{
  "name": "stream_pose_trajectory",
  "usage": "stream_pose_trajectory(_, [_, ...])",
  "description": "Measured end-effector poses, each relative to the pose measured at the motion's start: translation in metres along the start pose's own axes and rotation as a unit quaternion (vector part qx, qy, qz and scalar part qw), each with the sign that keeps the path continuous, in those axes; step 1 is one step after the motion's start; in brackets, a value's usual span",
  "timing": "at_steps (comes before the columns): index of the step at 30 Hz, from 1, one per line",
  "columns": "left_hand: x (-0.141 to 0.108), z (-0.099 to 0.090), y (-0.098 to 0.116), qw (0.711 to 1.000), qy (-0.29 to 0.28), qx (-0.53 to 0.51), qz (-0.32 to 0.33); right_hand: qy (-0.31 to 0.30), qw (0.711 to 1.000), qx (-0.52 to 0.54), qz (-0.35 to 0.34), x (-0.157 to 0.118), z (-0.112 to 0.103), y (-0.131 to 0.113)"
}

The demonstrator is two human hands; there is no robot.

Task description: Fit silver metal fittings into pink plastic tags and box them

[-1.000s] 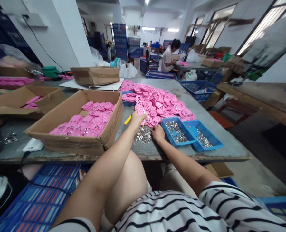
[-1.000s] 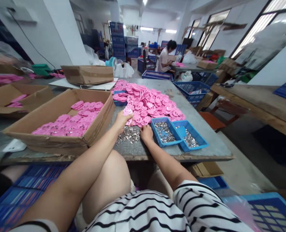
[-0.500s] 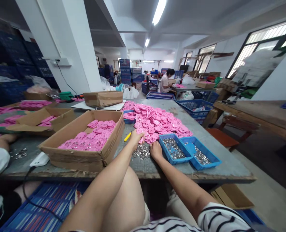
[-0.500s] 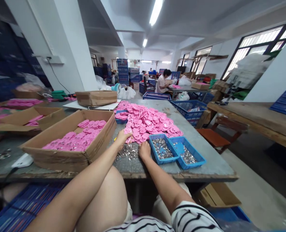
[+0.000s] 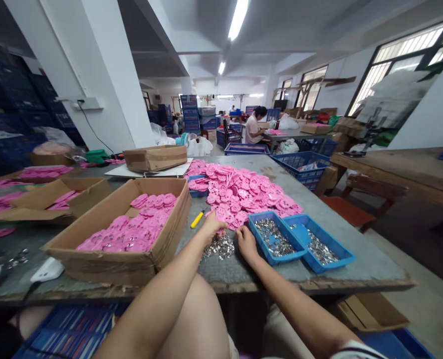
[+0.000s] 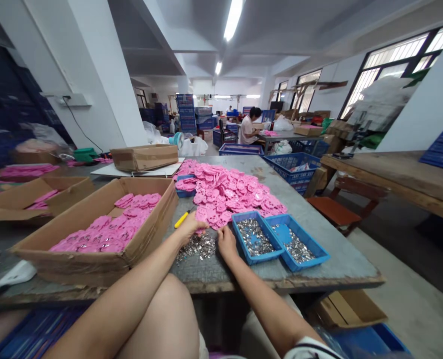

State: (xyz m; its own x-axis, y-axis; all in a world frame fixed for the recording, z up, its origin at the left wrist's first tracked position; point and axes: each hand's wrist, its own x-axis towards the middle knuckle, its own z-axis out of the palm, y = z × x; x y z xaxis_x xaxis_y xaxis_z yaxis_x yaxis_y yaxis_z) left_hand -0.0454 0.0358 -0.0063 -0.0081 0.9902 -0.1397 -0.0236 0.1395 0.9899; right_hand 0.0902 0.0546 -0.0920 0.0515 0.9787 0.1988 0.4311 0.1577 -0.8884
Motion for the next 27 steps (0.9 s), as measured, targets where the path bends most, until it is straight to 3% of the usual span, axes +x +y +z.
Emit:
stream_pose_trajectory(9, [0.002,0.005,0.002,0.997,0.023,0.020,0.072,-0.106,0.971,0.212,0.025,0.012,-0.010,-0.029])
stream_pose_trajectory(15, [0.003,0.007,0.005,0.994,0.055,0.039,0.085,-0.134,0.956,0.258,0.029,0.013,-0.020,-0.045])
stream_pose_trajectory(22, [-0.002,0.005,0.007,0.998,-0.016,-0.044,0.049,-0.144,0.946,0.290,0.030,0.016,-0.025,-0.057])
stream_pose_trajectory(27, [-0.002,0.007,0.008,0.993,0.026,-0.083,0.082,-0.144,0.937,0.315,0.046,0.013,-0.028,-0.063])
